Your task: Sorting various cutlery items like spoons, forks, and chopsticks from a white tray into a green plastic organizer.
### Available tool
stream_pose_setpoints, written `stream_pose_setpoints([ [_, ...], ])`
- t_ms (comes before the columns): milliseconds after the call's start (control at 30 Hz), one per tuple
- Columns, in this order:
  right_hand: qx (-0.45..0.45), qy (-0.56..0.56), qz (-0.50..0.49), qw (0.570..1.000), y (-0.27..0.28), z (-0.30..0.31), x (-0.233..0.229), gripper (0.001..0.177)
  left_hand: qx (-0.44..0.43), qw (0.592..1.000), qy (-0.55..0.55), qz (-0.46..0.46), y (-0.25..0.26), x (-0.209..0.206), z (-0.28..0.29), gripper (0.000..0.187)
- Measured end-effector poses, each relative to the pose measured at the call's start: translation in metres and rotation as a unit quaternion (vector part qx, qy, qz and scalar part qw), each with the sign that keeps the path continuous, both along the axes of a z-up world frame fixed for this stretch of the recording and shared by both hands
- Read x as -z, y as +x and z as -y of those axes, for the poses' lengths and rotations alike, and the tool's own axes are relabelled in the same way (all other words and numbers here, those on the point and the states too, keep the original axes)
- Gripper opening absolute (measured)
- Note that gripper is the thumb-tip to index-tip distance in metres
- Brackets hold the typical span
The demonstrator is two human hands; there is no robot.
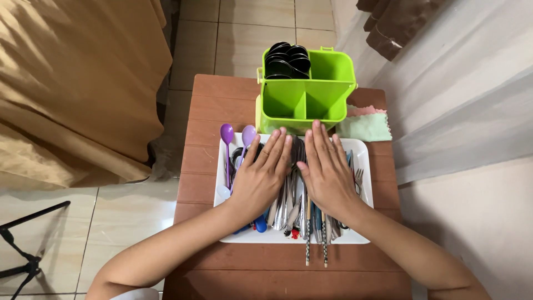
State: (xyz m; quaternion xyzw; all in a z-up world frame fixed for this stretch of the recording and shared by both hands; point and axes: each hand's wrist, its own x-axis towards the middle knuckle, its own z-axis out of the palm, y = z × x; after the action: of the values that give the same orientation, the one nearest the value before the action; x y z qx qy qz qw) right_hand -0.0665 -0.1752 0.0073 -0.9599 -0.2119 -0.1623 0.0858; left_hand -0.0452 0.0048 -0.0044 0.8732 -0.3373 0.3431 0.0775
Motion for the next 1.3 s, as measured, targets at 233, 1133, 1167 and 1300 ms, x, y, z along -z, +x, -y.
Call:
stream_pose_setpoints([
  [233,0.002,0.002,0.089,0.996,0.007,0.001,0.003,0.047,-0.016,1.000,-0.012,0.023,0.010,0.009,0.003,0.040],
  [1133,0.053,0.117,-0.159,0.979,0.048,-0.007,-0.001,0.023,-0.053,0.991,-0.015,-0.123,0.031,0.010,-0.006,0.047],
  [1167,0.046,0.128,-0.155,0.978,0.048,-0.006,0.002,0.023,-0.052,0.991,-0.016,-0.122,0.031,0.009,-0.007,0.048],
  [1300,0.019,0.165,-0.143,0.976,0.048,-0.006,0.004,0.016,-0.027,0.989,-0.043,-0.139,0.033,0.011,-0.011,0.044],
])
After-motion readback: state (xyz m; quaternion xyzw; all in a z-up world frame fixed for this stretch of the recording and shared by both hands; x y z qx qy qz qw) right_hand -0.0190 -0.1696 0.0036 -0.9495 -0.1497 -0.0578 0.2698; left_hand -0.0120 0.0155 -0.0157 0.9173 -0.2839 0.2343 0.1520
